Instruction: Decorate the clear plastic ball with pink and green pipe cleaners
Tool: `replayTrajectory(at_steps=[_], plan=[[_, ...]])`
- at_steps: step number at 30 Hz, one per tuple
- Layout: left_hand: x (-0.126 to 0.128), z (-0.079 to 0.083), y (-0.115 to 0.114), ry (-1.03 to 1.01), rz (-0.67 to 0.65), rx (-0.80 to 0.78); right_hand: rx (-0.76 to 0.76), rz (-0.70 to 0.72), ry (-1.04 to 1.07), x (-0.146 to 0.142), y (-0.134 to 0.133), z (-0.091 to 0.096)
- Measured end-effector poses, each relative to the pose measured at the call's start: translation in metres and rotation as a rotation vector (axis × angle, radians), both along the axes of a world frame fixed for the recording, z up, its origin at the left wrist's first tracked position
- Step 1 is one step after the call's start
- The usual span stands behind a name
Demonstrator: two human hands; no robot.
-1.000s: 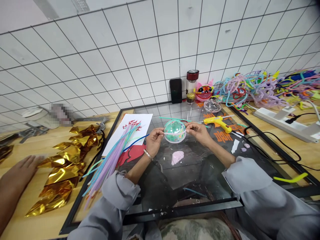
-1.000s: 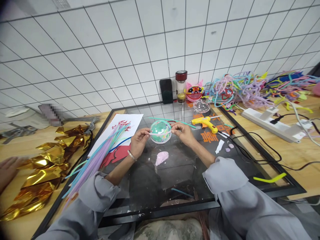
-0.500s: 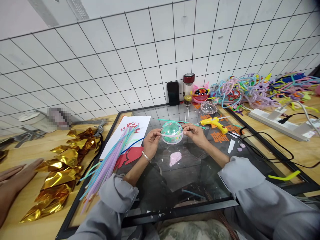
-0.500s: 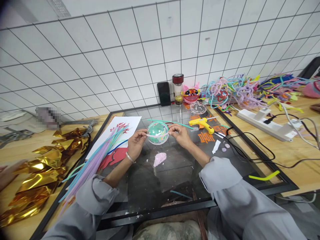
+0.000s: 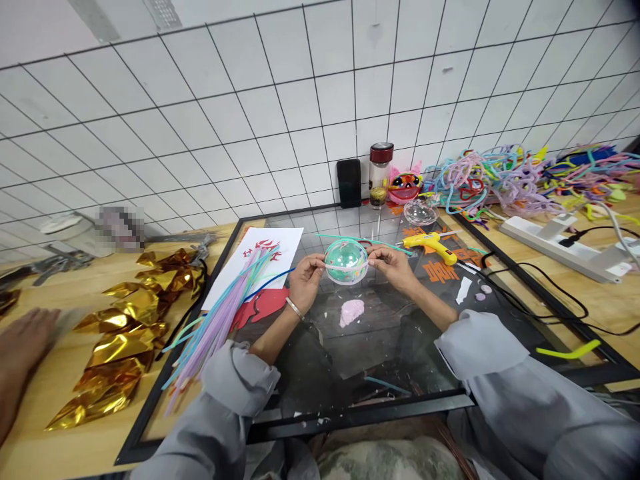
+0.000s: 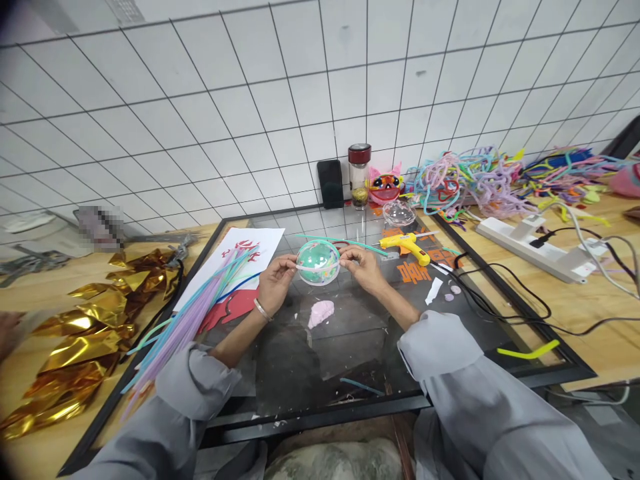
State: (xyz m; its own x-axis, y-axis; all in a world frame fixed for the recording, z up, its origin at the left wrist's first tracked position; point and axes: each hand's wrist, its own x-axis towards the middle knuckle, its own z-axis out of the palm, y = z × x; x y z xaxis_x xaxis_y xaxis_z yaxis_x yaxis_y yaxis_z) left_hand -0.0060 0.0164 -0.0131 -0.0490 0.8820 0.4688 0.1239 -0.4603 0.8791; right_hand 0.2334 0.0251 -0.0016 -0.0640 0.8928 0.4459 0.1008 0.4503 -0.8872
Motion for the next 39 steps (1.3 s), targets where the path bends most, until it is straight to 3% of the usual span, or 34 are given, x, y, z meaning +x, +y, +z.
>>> replayTrajectory(at_steps=[23, 39], plan=[[0.001, -0.002, -0.001, 0.08, 0.025, 0.055, 0.004, -0.028, -0.027, 0.001, 0.002, -0.001], [0.005, -0.001, -0.003, 0.032, 0.029, 0.011, -0.08, -0.006, -0.046, 0.006, -0.004, 0.01]])
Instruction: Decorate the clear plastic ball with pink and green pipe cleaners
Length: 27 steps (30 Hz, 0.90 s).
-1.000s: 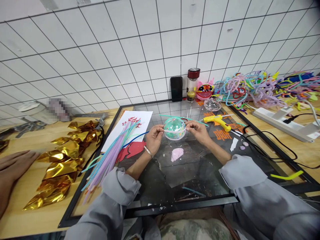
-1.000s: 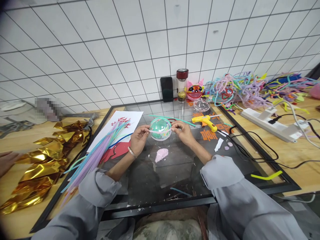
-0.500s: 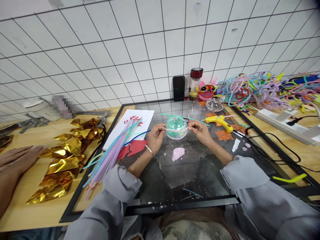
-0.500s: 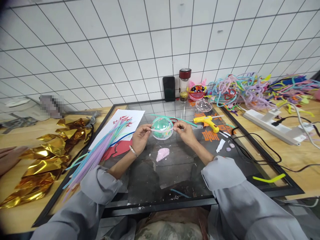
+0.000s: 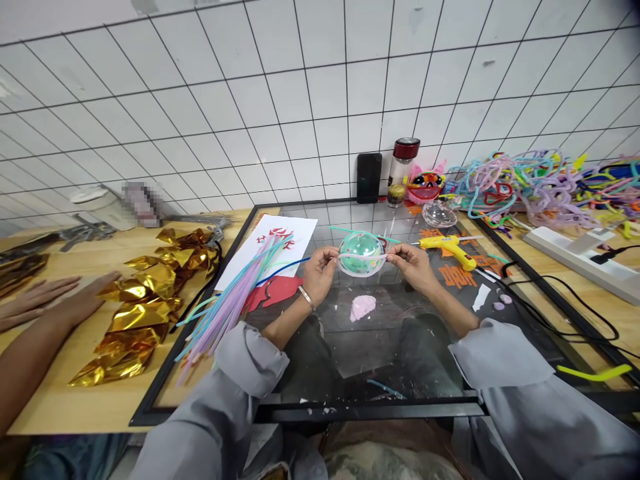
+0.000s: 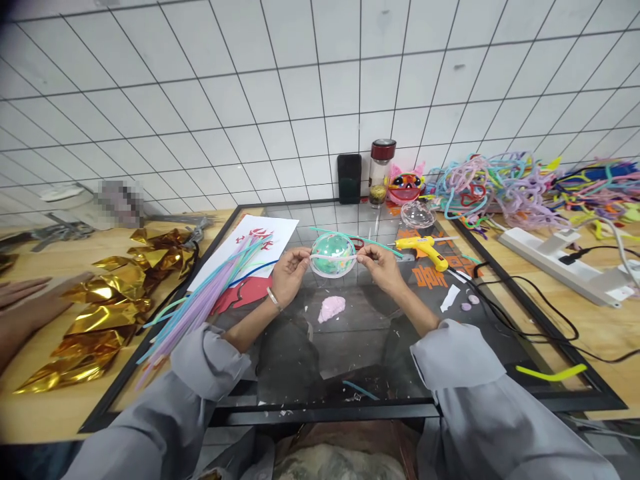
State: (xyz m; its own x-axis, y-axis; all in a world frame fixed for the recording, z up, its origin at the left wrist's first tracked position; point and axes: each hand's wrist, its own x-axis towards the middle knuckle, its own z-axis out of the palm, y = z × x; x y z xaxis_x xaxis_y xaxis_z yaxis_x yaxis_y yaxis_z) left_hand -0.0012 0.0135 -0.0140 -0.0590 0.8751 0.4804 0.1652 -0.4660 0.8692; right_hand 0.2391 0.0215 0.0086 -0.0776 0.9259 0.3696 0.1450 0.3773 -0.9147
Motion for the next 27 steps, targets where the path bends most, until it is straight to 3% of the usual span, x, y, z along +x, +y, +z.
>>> replayTrajectory(at_steps=[4, 9, 12, 15, 20, 27], plan=[[-0.001, 0.004, -0.004, 0.102, 0.101, 0.058, -0.001, 0.08, -0.022, 0.002, -0.005, 0.012], [0.004, 0.031, -0.024, 0.303, 0.307, 0.373, 0.009, 0.163, -0.086, 0.0, -0.014, 0.025], [0.013, 0.052, -0.042, 0.439, 0.312, 0.508, 0.015, 0.181, -0.099, -0.002, -0.02, 0.029], [0.023, 0.066, -0.056, 0.64, 0.228, 0.612, 0.015, 0.205, -0.106, -0.005, -0.026, 0.032], [0.032, 0.067, -0.061, 0.726, 0.055, 0.503, -0.013, 0.185, -0.067, -0.01, -0.037, 0.04], [0.038, 0.067, -0.064, 0.333, -0.154, 0.028, -0.175, 0.206, 0.206, -0.023, -0.047, 0.047]])
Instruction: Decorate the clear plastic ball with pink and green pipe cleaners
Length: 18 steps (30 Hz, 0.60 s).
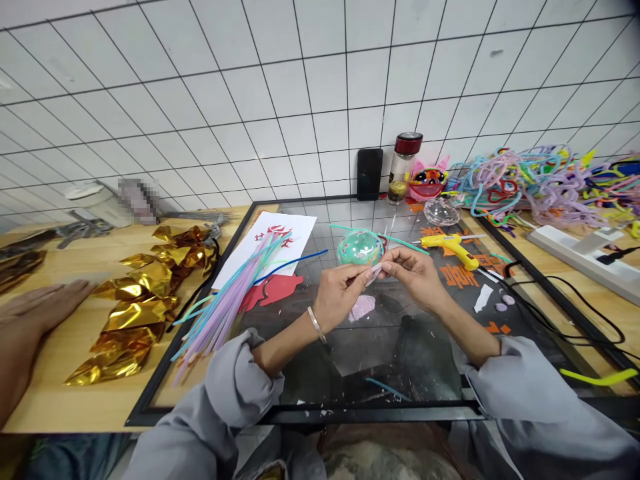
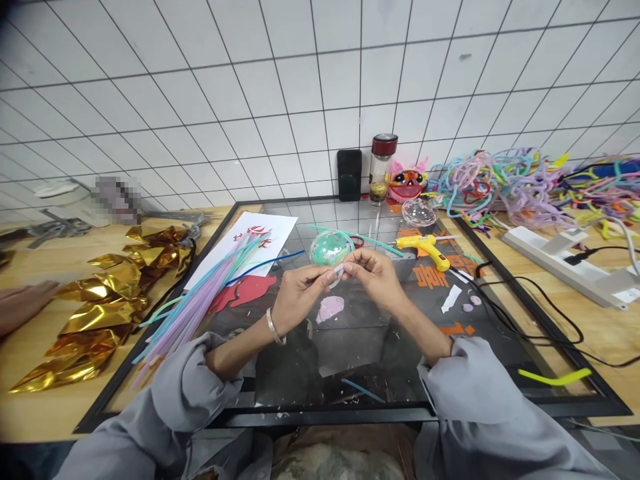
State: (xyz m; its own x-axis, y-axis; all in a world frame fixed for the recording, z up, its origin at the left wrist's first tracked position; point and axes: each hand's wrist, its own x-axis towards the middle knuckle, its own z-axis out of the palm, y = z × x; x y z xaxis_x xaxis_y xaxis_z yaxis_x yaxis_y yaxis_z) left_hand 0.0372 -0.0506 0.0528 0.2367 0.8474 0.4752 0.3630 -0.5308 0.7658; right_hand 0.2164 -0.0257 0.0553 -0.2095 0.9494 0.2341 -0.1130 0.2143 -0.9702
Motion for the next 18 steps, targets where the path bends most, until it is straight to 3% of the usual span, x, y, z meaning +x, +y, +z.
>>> replayTrajectory(at_steps=[11, 18], plan=[[0.002, -0.002, 0.001, -0.204, -0.075, -0.473, -0.063, -0.084, 0.151, -0.013, -0.011, -0.001], [0.0, -0.001, 0.002, -0.194, -0.09, -0.522, -0.088, -0.181, 0.248, -0.012, -0.009, -0.003]])
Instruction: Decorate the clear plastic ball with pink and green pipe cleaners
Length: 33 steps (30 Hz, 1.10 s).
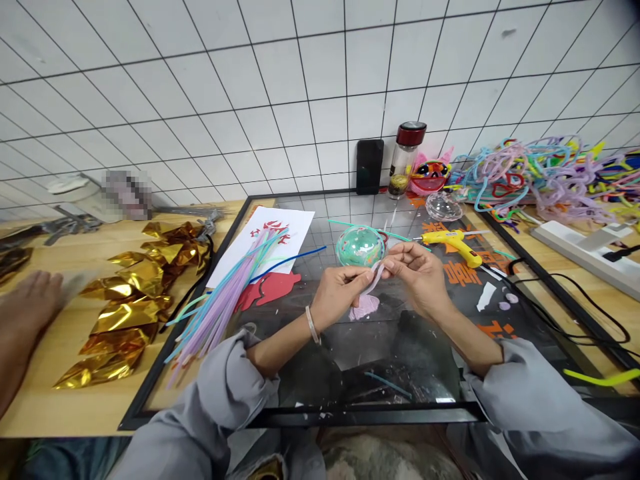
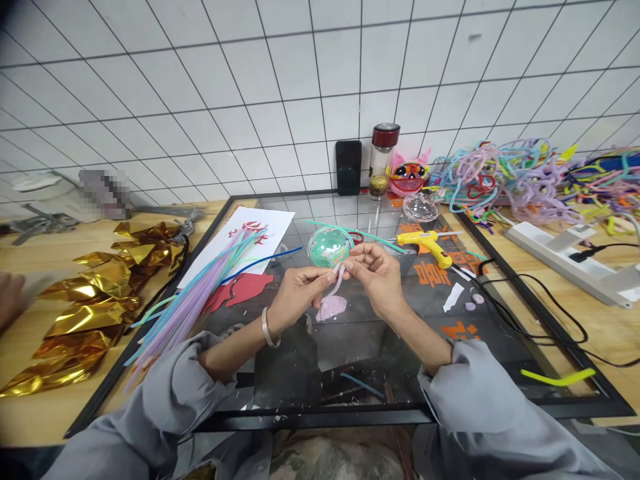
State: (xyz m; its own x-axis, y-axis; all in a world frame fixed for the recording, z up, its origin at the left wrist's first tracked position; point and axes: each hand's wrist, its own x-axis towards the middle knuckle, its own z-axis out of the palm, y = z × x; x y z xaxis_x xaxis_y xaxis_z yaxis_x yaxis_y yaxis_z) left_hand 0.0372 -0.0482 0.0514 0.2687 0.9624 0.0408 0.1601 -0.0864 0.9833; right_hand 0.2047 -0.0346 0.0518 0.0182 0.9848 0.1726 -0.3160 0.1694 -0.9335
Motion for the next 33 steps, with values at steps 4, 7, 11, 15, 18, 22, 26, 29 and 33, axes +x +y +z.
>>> replayTrajectory(at_steps=[4, 7, 11, 15, 18, 22, 26, 29, 33], plan=[[0.002, 0.001, -0.001, -0.011, -0.026, -0.006, 0.003, -0.019, -0.021, 0.001, 0.001, -0.003], [0.004, 0.001, -0.001, -0.031, -0.014, 0.02, 0.012, -0.03, -0.025, -0.001, 0.0, -0.005], [0.006, 0.002, -0.002, -0.04, 0.021, 0.07, 0.025, -0.051, -0.005, -0.002, -0.001, -0.006], [0.004, 0.009, -0.001, 0.0, 0.067, 0.079, 0.036, -0.055, -0.097, 0.002, 0.001, -0.005], [0.003, 0.012, -0.001, 0.012, 0.072, 0.072, 0.092, -0.04, -0.203, 0.007, 0.002, -0.004], [0.0, 0.01, 0.0, 0.045, 0.026, 0.095, 0.366, -0.019, -0.483, 0.012, 0.0, 0.001], [-0.003, 0.006, 0.0, 0.155, 0.009, 0.263, 0.59, 0.003, -0.739, 0.016, -0.002, 0.007], [-0.005, 0.005, 0.001, 0.281, 0.005, 0.448, 0.655, 0.058, -0.841, 0.018, -0.001, 0.007], [-0.006, 0.006, 0.003, 0.351, -0.011, 0.537, 0.699, 0.086, -0.949, 0.02, 0.002, 0.006]])
